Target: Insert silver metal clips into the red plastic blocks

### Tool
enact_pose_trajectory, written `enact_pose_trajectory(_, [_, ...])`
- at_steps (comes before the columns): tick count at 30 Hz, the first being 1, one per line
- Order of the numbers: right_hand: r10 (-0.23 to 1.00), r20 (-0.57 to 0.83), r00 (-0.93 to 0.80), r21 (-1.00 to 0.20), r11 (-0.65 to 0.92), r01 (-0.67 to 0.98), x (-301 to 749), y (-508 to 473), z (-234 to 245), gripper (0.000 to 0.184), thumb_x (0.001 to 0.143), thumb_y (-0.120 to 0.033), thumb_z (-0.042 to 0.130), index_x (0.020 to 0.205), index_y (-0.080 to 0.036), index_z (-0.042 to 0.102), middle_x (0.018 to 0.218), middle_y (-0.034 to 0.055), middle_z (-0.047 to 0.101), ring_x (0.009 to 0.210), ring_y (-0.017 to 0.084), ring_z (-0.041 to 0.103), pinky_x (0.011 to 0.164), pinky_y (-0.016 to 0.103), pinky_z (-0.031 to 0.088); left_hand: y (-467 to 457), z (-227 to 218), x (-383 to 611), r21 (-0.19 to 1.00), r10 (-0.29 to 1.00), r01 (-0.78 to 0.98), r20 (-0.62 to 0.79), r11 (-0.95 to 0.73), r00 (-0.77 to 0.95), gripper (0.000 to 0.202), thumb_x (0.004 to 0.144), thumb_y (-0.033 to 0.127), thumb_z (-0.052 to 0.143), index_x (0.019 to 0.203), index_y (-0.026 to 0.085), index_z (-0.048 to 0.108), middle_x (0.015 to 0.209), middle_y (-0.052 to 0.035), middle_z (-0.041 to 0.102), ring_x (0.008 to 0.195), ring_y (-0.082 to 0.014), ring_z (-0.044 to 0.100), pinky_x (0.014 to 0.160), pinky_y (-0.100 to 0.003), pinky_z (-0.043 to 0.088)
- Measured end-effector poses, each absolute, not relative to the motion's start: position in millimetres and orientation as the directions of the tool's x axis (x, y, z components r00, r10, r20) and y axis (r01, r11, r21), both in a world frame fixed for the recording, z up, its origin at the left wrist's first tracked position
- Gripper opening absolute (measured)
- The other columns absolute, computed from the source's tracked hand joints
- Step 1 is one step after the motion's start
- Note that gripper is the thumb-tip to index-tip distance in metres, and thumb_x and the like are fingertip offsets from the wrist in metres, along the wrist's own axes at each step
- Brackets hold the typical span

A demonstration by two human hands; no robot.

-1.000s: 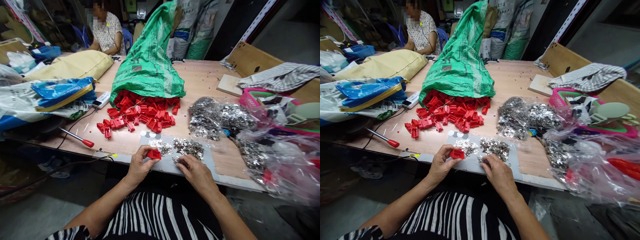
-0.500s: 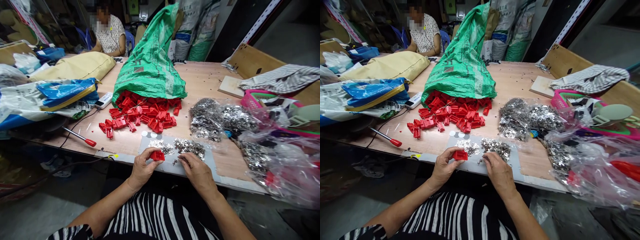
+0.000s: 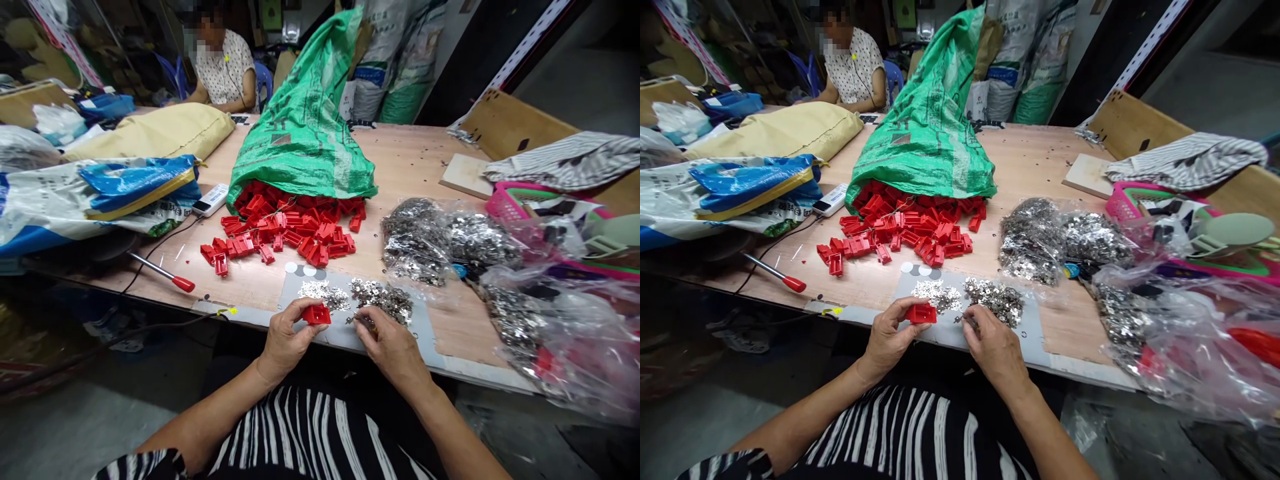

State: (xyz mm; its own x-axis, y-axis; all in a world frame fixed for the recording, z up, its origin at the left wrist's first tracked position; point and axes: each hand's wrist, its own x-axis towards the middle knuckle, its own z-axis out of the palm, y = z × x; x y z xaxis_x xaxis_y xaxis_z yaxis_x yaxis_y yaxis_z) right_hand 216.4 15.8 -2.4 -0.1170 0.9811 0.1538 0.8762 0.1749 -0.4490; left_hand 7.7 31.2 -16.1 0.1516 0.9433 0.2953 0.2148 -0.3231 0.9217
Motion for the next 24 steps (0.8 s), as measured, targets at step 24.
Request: enact_pose_trajectory(24, [0.958,0.214,-0.192,-0.707,0.288,0.646,188,17,14,0.008,0.088,-0.018,0.052,0.085,-0.022,0.058,0.076,0.0003,0.064,0.066,0.015,0.059,0.063,0.025,0.044,24,-19,19,0.848,0.872,0.215,0.449,-0.484,0.193,0.037,0.080,0.011,0.062,0.115,0.023,0.059,0.113,-0.0045,0.068,0.105,-0.0182,0.064,0.094,-0.033,0.053])
